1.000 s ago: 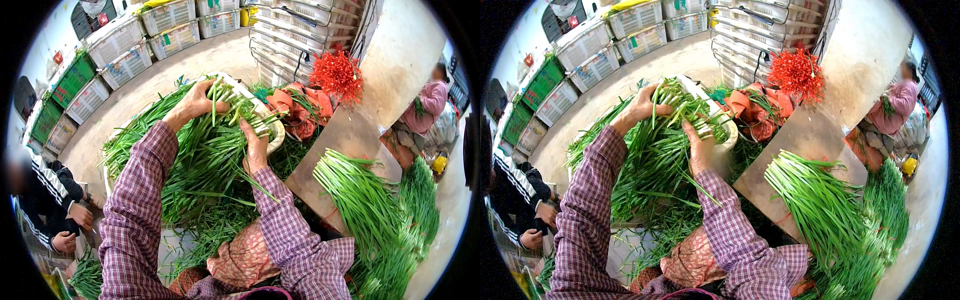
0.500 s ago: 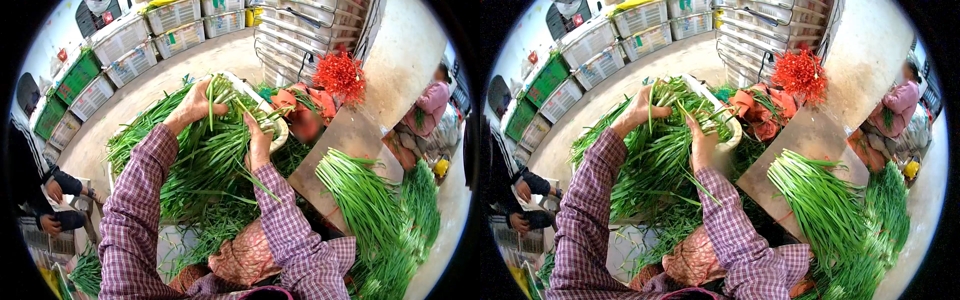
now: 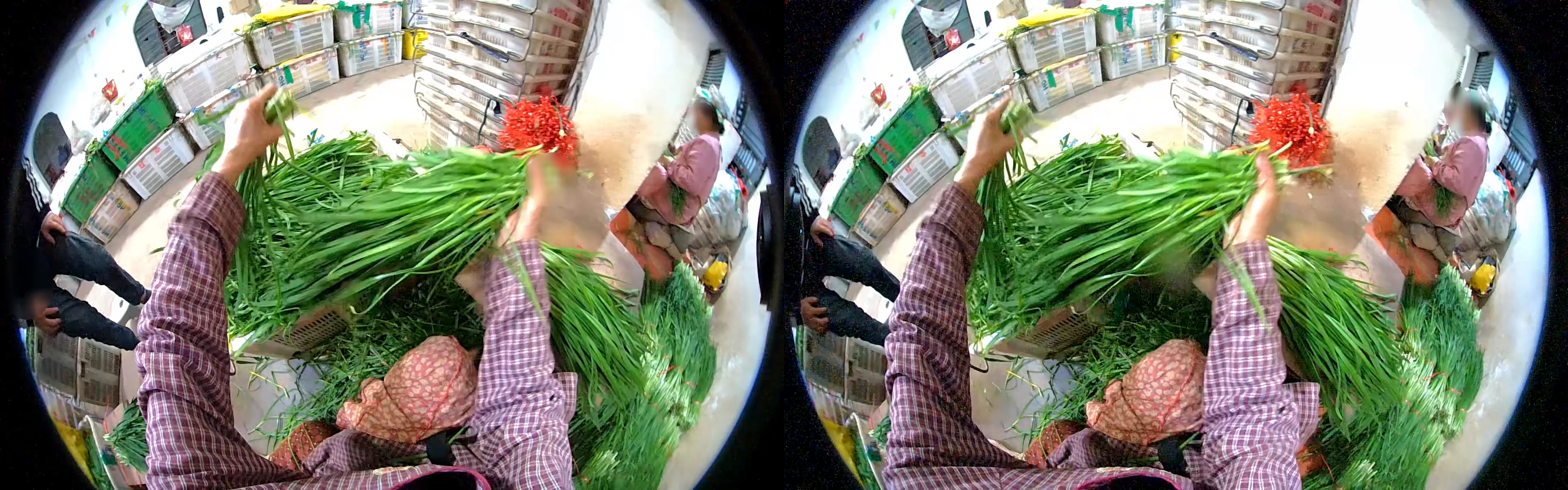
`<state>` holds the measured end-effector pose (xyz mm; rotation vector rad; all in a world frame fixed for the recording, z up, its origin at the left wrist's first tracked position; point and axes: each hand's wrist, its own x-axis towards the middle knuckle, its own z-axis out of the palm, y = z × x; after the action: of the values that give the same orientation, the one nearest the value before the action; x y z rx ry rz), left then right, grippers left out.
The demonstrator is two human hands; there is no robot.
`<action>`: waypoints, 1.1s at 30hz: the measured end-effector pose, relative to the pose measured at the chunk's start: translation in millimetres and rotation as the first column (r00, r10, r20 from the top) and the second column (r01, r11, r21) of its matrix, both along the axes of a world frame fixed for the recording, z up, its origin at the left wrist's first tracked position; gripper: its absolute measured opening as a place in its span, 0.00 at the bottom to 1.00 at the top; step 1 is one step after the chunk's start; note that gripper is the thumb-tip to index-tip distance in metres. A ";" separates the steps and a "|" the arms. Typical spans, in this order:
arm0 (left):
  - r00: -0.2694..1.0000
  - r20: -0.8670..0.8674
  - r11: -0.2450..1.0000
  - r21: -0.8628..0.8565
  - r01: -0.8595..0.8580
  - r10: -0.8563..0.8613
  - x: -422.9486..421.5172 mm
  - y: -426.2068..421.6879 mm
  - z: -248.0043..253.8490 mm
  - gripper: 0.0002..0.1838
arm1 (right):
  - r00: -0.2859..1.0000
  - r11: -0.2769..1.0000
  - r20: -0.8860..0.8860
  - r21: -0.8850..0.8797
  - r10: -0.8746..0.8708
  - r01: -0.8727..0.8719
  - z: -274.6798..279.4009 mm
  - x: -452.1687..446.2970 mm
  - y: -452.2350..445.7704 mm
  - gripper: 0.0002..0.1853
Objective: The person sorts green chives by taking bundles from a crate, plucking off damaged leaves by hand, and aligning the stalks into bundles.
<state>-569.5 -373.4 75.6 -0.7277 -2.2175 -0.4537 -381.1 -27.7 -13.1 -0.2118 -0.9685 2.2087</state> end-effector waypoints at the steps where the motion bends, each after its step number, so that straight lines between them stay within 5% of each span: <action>1: 0.999 -0.020 0.994 -0.102 -0.029 0.028 0.2 2.0 -13.3 0.25 | 0.995 0.994 0.013 0.041 -0.099 0.099 11.8 6.5 13.5 0.32; 5: 0.894 0.444 0.940 -0.327 0.096 0.063 -9.8 -2.9 -105.4 0.42 | 0.963 0.966 -0.241 0.196 -0.120 0.170 55.2 49.2 52.3 0.30; 8: 0.716 0.698 0.879 -0.327 0.348 -0.023 16.0 -10.6 -132.0 0.56 | 0.973 0.941 0.043 0.269 -0.225 0.206 96.7 88.8 18.9 0.33; 10: 0.608 0.794 0.883 -0.289 0.371 0.004 46.5 -7.9 -98.6 0.59 | 0.984 0.930 0.041 0.338 -0.171 0.147 93.3 100.6 15.5 0.32; 13: 0.347 0.937 0.894 -0.121 0.431 -0.041 97.5 -13.1 -10.5 0.44 | 0.997 0.879 0.020 0.473 -0.079 0.060 82.6 108.7 11.7 0.27; 16: 0.268 0.799 0.788 0.365 0.496 -0.539 165.4 -4.2 47.4 0.44 | 0.996 0.893 0.012 0.443 0.084 -0.081 84.0 117.3 -13.5 0.26; 19: 0.091 0.629 0.551 0.590 0.590 -0.772 210.9 24.3 40.2 0.53 | 0.938 0.866 -0.003 0.384 0.347 -0.319 77.9 118.9 -47.3 0.25; 20: 0.037 0.647 0.561 0.631 0.536 -0.762 226.9 39.2 23.7 0.54 | 0.857 0.805 -0.007 0.347 0.516 -0.482 83.0 121.9 -58.0 0.24; 25: -0.257 0.654 0.628 0.756 0.185 -0.711 285.3 17.6 -114.9 0.52 | 0.691 0.707 -0.153 0.207 0.706 -0.676 58.5 108.5 -97.7 0.23; 27: -0.338 0.591 0.627 0.779 0.005 -0.732 302.5 -6.2 -166.9 0.51 | 0.834 0.804 -0.011 0.273 0.552 -0.529 42.4 102.0 -109.2 0.24; 29: -0.384 0.509 0.601 0.780 -0.174 -0.771 319.4 -26.6 -213.4 0.50 | 0.715 0.669 0.154 0.263 0.682 -0.695 43.9 109.6 -120.7 0.32; 33: -0.357 0.236 0.380 0.826 -0.416 -0.904 335.1 -40.9 -270.1 0.48 | 0.733 0.512 0.380 0.535 0.565 -0.672 21.8 80.8 -149.0 0.46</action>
<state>-234.5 -414.3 -194.5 -0.4570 -1.8921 -3.5823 -300.3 -176.7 8.7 0.3659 -2.1141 2.2977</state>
